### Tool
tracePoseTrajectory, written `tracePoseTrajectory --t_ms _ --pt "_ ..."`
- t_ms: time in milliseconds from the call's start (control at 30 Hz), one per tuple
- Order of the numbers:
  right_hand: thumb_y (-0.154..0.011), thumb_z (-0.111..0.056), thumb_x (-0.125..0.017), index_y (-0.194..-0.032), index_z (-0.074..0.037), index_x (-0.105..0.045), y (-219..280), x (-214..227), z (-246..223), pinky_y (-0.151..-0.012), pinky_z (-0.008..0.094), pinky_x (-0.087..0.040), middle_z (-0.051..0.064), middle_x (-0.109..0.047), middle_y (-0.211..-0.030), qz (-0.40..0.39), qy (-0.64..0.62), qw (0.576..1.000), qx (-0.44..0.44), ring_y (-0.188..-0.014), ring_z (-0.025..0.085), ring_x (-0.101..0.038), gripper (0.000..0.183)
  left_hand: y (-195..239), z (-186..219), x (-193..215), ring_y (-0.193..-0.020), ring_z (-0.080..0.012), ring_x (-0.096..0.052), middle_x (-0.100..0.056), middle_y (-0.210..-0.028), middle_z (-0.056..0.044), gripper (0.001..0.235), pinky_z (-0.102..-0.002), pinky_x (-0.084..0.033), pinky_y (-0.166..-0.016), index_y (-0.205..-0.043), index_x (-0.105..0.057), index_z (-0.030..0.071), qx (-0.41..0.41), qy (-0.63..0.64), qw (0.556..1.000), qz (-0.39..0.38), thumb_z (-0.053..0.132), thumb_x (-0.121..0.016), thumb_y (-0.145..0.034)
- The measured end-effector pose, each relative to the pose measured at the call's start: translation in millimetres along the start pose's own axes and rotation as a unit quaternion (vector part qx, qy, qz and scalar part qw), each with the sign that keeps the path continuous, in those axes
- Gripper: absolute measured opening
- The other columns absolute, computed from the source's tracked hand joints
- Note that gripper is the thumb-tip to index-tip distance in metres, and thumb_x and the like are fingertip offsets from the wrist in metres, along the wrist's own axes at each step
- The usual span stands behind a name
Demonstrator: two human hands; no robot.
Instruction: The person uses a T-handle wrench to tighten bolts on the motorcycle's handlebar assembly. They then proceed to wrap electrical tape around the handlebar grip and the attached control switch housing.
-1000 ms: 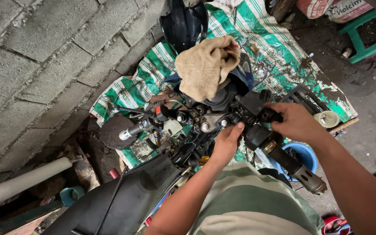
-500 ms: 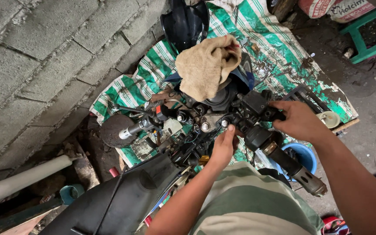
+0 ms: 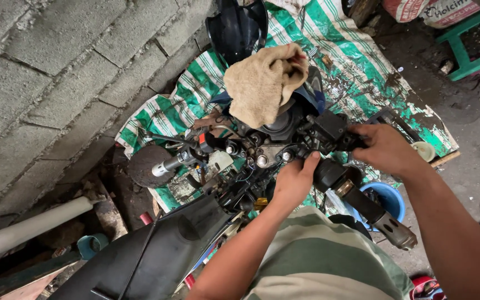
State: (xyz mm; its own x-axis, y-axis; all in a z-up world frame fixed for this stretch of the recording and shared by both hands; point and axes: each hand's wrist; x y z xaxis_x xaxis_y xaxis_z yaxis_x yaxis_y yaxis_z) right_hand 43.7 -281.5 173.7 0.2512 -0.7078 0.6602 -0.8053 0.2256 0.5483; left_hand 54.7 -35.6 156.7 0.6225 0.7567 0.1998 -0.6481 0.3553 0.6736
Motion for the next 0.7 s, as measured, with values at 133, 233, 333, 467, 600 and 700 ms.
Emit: tracePoseTrajectory --t_ms 133,233,333,467,600,700 --pt "-0.080 -0.014 -0.079 -0.150 -0.011 -0.073 0.0 1.1 0.3 -0.095 0.042 -0.055 0.008 -0.082 -0.135 0.002 0.036 0.999 0.007 -0.107 0.027 -0.080 0.071 -19.0 -19.6 -18.2 -0.105 -0.0499 -0.071 -0.079 -0.112 -0.028 0.083 -0.056 -0.051 -0.087 -0.103 -0.075 0.000 -0.022 -0.011 0.999 0.022 0.071 -0.033 -0.104" --pt "-0.080 -0.013 -0.079 -0.148 -0.010 -0.076 0.2 1.7 0.2 -0.082 0.041 -0.052 0.010 -0.085 -0.103 0.005 0.030 0.999 0.013 -0.084 0.023 -0.072 0.068 -22.9 -24.3 -23.3 -0.102 -0.0541 -0.070 -0.077 -0.108 -0.033 0.085 -0.059 -0.049 -0.086 -0.100 -0.072 -0.004 -0.037 -0.011 0.999 0.029 0.070 -0.029 -0.108" --pt "-0.082 -0.013 -0.077 -0.157 -0.011 -0.067 8.1 5.2 -12.6 -0.108 0.049 -0.053 0.009 -0.073 -0.153 -0.008 0.000 1.000 -0.023 -0.134 0.035 -0.071 0.076 -26.6 -29.6 -26.7 -0.092 -0.0502 -0.070 -0.076 -0.099 -0.031 0.081 -0.059 -0.049 -0.080 -0.093 -0.070 -0.004 -0.069 -0.006 0.997 0.031 0.062 -0.028 -0.113" --pt "-0.083 -0.012 -0.076 -0.159 -0.008 -0.065 9.5 6.8 -16.9 -0.108 0.048 -0.052 0.011 -0.072 -0.152 -0.009 -0.018 0.999 -0.035 -0.137 0.035 -0.069 0.076 -19.8 -31.4 -27.6 -0.073 -0.0330 -0.052 -0.055 -0.080 -0.015 0.060 -0.048 -0.039 -0.063 -0.084 -0.055 0.008 -0.087 0.028 0.995 0.027 0.047 -0.026 -0.117" --pt "-0.085 -0.009 -0.077 -0.157 -0.009 -0.070 5.6 8.3 -9.4 -0.068 0.046 -0.041 0.016 -0.070 -0.077 -0.010 -0.022 0.999 -0.038 -0.061 0.025 -0.044 0.073 -22.5 -61.7 -38.6 -0.067 -0.0189 -0.035 -0.041 -0.073 -0.004 0.037 -0.049 -0.026 -0.065 -0.085 -0.042 0.012 -0.090 0.104 0.989 0.045 0.033 -0.035 -0.115" --pt "-0.086 -0.016 -0.075 -0.162 -0.009 -0.059 8.8 12.0 -21.2 -0.113 0.056 -0.052 0.013 -0.060 -0.167 -0.029 0.002 0.999 -0.036 -0.144 0.045 -0.064 0.078 30.7 -0.5 -5.1 -0.167 -0.0367 -0.034 -0.039 -0.178 -0.023 0.077 -0.047 -0.028 -0.140 -0.171 -0.032 -0.001 0.006 0.140 0.990 -0.022 0.053 -0.023 -0.117"
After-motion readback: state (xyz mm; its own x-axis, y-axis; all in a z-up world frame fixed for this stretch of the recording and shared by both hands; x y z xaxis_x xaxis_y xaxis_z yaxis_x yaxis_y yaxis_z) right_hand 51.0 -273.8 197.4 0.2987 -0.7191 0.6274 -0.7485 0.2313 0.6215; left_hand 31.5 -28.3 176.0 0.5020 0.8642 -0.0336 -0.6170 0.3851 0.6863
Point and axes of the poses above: each hand's wrist, its own y-axis away from the middle knuckle, its own x-axis out of the back of the hand, z = x × y
